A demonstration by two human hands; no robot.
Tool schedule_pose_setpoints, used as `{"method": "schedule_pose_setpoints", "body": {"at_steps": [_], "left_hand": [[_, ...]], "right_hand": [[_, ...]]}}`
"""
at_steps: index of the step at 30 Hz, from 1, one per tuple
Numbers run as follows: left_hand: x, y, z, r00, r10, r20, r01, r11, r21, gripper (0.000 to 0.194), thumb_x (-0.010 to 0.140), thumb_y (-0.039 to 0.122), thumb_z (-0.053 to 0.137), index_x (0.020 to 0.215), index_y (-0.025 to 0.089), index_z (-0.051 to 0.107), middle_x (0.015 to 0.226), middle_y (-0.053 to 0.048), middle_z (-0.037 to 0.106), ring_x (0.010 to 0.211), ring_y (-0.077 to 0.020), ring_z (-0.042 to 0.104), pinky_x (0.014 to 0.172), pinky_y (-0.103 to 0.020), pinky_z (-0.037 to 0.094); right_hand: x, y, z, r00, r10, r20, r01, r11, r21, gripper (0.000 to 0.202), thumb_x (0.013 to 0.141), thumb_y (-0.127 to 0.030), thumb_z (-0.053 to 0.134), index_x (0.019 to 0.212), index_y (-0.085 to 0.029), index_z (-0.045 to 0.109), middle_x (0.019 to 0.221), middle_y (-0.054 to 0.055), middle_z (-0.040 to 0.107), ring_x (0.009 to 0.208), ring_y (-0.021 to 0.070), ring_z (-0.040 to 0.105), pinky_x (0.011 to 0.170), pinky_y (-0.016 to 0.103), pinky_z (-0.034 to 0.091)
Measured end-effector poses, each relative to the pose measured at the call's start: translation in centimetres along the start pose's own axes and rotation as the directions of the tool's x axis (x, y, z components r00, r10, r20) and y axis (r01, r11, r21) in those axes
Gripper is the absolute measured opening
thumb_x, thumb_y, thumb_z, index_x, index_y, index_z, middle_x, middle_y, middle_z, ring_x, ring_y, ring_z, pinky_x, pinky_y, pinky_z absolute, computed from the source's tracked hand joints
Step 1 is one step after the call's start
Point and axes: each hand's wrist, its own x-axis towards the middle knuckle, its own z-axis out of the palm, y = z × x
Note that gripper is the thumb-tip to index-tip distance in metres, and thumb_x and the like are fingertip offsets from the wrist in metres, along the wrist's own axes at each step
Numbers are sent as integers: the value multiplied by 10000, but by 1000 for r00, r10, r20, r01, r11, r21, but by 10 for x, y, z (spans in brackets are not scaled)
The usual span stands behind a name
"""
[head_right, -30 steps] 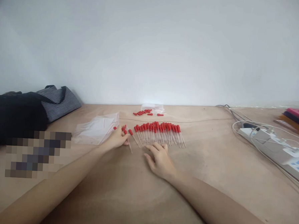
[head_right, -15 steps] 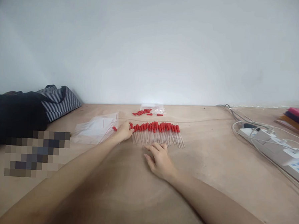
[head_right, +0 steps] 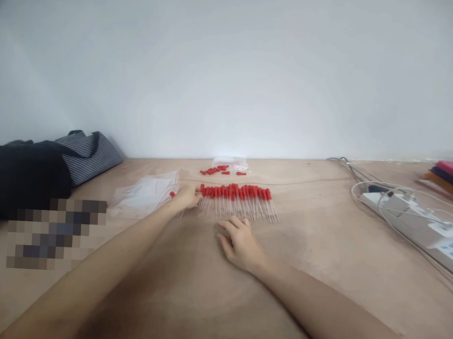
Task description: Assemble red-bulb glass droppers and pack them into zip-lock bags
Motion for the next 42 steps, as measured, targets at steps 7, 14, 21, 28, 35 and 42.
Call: {"method": "schedule_pose_setpoints", "body": {"at_steps": [7, 14, 21, 28, 35, 42], "left_hand": [[-7, -12, -23, 997, 71, -2, -71, 994, 84, 140, 727, 165, 531, 768, 152, 665, 763, -70, 678, 742, -187, 616, 638, -236, 422], [1, -72, -46, 990, 131, -49, -121, 976, 179, 248, 714, 122, 497, 900, 176, 653, 880, -72, 629, 833, -200, 580, 731, -262, 421], [14, -101, -34, 945, 324, 39, -325, 925, 195, 305, 629, 65, 521, 861, 214, 650, 866, -48, 531, 855, -209, 541, 788, -285, 402], [5, -97, -49, 919, 395, 1, -392, 910, 136, 82, 671, 159, 532, 735, 193, 571, 841, -42, 534, 881, -215, 506, 805, -313, 382], [-37, -79, -37, 944, 330, -16, -328, 932, -156, 118, 701, 258, 525, 746, 187, 442, 744, 2, 581, 675, -148, 565, 611, -236, 428], [-46, -58, -11, 995, 73, -66, -84, 979, -187, 139, 683, 222, 556, 749, 191, 438, 722, -13, 606, 688, -167, 589, 607, -250, 414]], "right_hand": [[0, -1, -1, 1000, 9, -1, -9, 1000, 17, 260, 805, -189, 441, 1053, -167, 513, 863, 66, 550, 731, 153, 487, 686, 318, 385], [0, 0, 1, 1000, -12, 2, 12, 1000, 14, 248, 799, -191, 451, 1033, -172, 528, 856, 65, 554, 756, 156, 505, 685, 312, 389], [1, 3, 4, 999, -32, 7, 32, 999, 22, 240, 790, -177, 461, 1018, -180, 535, 875, 67, 562, 787, 163, 513, 695, 313, 398], [0, 3, 4, 999, -50, 19, 50, 998, 33, 237, 793, -172, 454, 1016, -179, 532, 885, 66, 563, 786, 159, 510, 698, 310, 400], [0, 4, 5, 998, -60, 24, 59, 998, 29, 228, 788, -166, 459, 1003, -174, 537, 854, 57, 559, 752, 150, 502, 688, 305, 392], [1, 3, 5, 998, -46, 33, 46, 999, 21, 214, 789, -172, 462, 988, -180, 539, 855, 54, 559, 752, 150, 504, 686, 301, 390]]}}
